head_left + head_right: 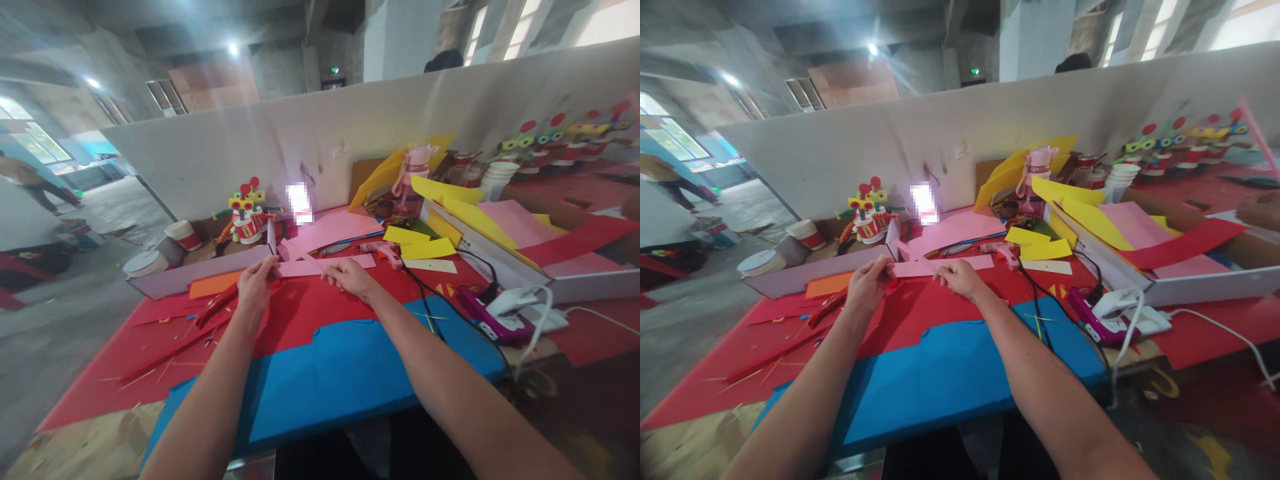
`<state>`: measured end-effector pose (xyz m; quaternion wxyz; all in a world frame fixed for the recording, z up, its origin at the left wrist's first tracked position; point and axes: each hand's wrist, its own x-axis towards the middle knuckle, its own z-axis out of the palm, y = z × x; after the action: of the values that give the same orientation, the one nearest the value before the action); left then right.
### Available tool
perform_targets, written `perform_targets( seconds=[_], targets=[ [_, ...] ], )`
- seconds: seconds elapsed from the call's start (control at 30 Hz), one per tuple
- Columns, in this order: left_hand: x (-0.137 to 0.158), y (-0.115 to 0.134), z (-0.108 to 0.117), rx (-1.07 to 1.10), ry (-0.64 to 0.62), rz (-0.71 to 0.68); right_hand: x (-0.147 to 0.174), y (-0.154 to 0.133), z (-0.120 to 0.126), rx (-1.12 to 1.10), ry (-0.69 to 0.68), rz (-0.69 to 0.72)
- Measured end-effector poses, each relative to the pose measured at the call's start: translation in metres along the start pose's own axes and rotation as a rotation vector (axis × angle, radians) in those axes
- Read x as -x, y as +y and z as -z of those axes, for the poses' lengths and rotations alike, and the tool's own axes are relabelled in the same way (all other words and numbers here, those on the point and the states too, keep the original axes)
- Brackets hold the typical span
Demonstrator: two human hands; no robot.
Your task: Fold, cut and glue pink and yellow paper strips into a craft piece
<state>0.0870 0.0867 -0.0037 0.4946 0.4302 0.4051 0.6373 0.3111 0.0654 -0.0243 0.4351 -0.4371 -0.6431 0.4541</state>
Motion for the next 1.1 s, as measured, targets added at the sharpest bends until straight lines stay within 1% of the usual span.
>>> perform_targets(
  seconds=[0.07, 0.13, 0.17, 0.23, 0.3, 0.37, 0.47, 0.63, 0.87, 0.93, 1.0, 1.03, 1.07, 1.1],
  targets=[
    [0.011, -0.010, -0.015, -0.047, -0.162, 0.075, -0.002, 0.002, -0.006, -0.004, -0.004, 0.026],
    [0.021, -0.019, -0.028, -0.122, -0.296, 0.115, -0.002, 0.002, -0.013, 0.041, -0.021, 0.055],
    [0.025, -0.023, -0.032, -0.153, -0.329, 0.118, -0.001, 0.001, -0.016, 0.069, -0.030, 0.055],
    [0.029, -0.027, -0.037, -0.181, -0.302, 0.105, 0.001, -0.003, -0.020, 0.117, -0.046, 0.028],
    [0.029, -0.027, -0.038, -0.170, -0.219, 0.097, 0.004, -0.008, -0.020, 0.150, -0.065, -0.001],
    [0.028, -0.025, -0.037, -0.138, -0.168, 0.113, 0.006, -0.013, -0.019, 0.167, -0.087, -0.003],
    [0.024, -0.020, -0.034, -0.073, -0.156, 0.132, 0.007, -0.019, -0.015, 0.173, -0.110, -0.009],
    [0.010, -0.010, -0.018, 0.016, -0.075, 0.109, 0.008, -0.020, -0.010, 0.161, -0.139, -0.064],
    [-0.009, 0.001, 0.008, 0.155, 0.074, 0.056, 0.008, -0.018, -0.004, 0.115, -0.233, -0.028],
    [-0.012, 0.004, 0.012, 0.182, 0.154, 0.040, 0.007, -0.016, -0.001, 0.116, -0.214, -0.049],
    [-0.011, 0.005, 0.011, 0.174, 0.204, 0.004, 0.005, -0.013, 0.002, 0.101, -0.157, -0.057],
    [-0.008, 0.004, 0.008, 0.151, 0.190, -0.009, 0.003, -0.011, 0.003, 0.083, -0.124, -0.047],
    [-0.005, 0.003, 0.004, 0.116, 0.143, -0.011, 0.002, -0.010, 0.003, 0.060, -0.099, -0.028],
    [0.000, 0.000, -0.002, 0.073, 0.061, 0.009, 0.002, -0.009, 0.003, 0.037, -0.085, -0.005]
  ],
)
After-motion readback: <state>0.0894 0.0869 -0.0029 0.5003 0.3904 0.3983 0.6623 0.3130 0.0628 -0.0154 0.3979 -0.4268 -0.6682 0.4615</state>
